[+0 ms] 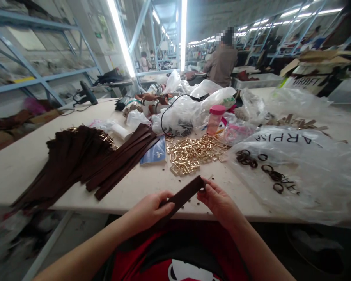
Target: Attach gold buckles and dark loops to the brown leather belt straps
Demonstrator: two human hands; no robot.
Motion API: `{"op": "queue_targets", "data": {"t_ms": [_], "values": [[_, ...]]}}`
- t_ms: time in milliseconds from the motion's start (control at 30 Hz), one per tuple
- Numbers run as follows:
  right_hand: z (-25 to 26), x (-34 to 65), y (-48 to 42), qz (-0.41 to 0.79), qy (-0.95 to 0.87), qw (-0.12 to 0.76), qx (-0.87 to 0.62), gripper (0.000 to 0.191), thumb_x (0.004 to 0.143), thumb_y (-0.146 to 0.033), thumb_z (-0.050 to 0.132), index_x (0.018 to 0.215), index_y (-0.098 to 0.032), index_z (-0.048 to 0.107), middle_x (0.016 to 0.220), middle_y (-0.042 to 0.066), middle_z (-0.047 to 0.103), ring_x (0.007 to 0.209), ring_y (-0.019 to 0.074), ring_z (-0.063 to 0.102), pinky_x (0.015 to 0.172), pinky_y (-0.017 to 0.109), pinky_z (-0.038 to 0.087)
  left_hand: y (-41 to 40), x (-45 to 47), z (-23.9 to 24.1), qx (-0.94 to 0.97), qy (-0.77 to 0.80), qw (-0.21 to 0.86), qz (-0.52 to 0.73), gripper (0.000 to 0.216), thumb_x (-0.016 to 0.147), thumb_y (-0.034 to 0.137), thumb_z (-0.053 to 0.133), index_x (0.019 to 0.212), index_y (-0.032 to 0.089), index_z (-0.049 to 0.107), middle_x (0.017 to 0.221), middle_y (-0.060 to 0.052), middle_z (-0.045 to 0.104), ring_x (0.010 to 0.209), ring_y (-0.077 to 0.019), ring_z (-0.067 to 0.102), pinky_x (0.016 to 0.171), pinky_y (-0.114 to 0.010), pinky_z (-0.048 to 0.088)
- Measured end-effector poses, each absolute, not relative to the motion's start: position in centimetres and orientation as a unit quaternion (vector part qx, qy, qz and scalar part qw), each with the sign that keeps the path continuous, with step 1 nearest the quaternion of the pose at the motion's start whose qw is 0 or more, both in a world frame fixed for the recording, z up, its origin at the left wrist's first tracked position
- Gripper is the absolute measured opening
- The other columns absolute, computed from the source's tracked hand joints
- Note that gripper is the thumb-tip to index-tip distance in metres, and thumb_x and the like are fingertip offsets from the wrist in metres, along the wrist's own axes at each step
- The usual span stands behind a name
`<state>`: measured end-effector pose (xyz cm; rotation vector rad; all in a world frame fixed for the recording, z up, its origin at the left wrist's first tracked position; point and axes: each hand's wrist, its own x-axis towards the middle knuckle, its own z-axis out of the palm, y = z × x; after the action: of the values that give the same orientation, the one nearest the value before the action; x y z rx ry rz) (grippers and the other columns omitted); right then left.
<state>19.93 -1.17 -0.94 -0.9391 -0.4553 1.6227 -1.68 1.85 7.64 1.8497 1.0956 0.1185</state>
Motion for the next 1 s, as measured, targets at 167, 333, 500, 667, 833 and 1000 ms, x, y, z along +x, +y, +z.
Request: {"op": "queue_targets", "data": {"t_ms": [167, 333, 500, 667, 833, 1000], "values": [[-1.1, 19.4, -2.3, 0.654, -0.301, 0.524, -0.456, 0.037, 0.069, -0.041, 0.067, 0.102, -0.023, 0.064, 0.092, 0.002, 0.066, 0.069, 0.0108, 0.056, 0.069, 0.027, 0.046, 0.5, -1.8, 6.2, 0.736, 0.438, 0.515, 0.032, 0.024, 0.083, 0.033, 0.041, 0.089, 0.017, 0.058, 0.083, -0.001, 0.061, 0.077, -0.0163, 0.054, 0.068, -0.024, 0.040], [-0.5, 18.3, -3.0, 0.620, -0.383, 0.480, -0.489, 0.038, 0.069, -0.042, 0.065, 0.101, -0.022, 0.065, 0.081, 0.001, 0.066, 0.066, 0.0126, 0.054, 0.068, 0.030, 0.045, -1.2, -0.1, 3.4, 0.650, 0.430, 0.621, 0.088, 0.029, 0.086, 0.036, 0.032, 0.095, 0.015, 0.051, 0.068, 0.000, 0.059, 0.056, -0.0118, 0.053, 0.054, -0.022, 0.042], [-1.2, 18.0, -3.4, 0.560, -0.464, 0.464, -0.505, 0.033, 0.071, -0.040, 0.062, 0.100, -0.024, 0.066, 0.088, 0.002, 0.063, 0.077, 0.0159, 0.056, 0.075, 0.031, 0.045, -1.4, -0.3, 3.0, 0.667, 0.451, 0.591, 0.045, 0.029, 0.085, 0.039, 0.032, 0.082, 0.017, 0.051, 0.057, 0.002, 0.054, 0.047, -0.0106, 0.051, 0.044, -0.020, 0.037], [-2.1, 17.2, -3.5, 0.596, -0.455, 0.449, -0.485, 0.031, 0.069, -0.039, 0.065, 0.095, -0.022, 0.066, 0.089, 0.002, 0.063, 0.085, 0.0182, 0.057, 0.078, 0.032, 0.045, -0.7, -0.7, 3.0, 0.675, 0.431, 0.598, 0.033, 0.029, 0.085, 0.036, 0.033, 0.075, 0.016, 0.051, 0.057, 0.002, 0.056, 0.047, -0.0095, 0.051, 0.046, -0.020, 0.038], [-2.5, 17.3, -2.9, 0.654, -0.312, 0.479, -0.495, 0.030, 0.063, -0.039, 0.071, 0.083, -0.018, 0.063, 0.077, 0.000, 0.065, 0.071, 0.0144, 0.057, 0.071, 0.029, 0.045, -0.4, -0.9, 2.2, 0.524, 0.399, 0.751, 0.049, 0.040, 0.078, 0.023, 0.048, 0.117, 0.020, 0.041, 0.077, 0.000, 0.061, 0.065, -0.0114, 0.060, 0.062, -0.024, 0.046], [-3.7, 15.4, -3.0, 0.671, -0.278, 0.505, -0.466, 0.049, 0.063, -0.036, 0.072, 0.105, -0.023, 0.049, 0.087, 0.000, 0.064, 0.079, 0.0160, 0.059, 0.075, 0.031, 0.045, 0.2, -0.8, 1.3, 0.512, 0.447, 0.731, 0.067, 0.059, 0.086, 0.036, 0.039, 0.137, 0.023, 0.012, 0.065, 0.003, 0.058, 0.050, -0.0097, 0.056, 0.053, -0.023, 0.044]]}}
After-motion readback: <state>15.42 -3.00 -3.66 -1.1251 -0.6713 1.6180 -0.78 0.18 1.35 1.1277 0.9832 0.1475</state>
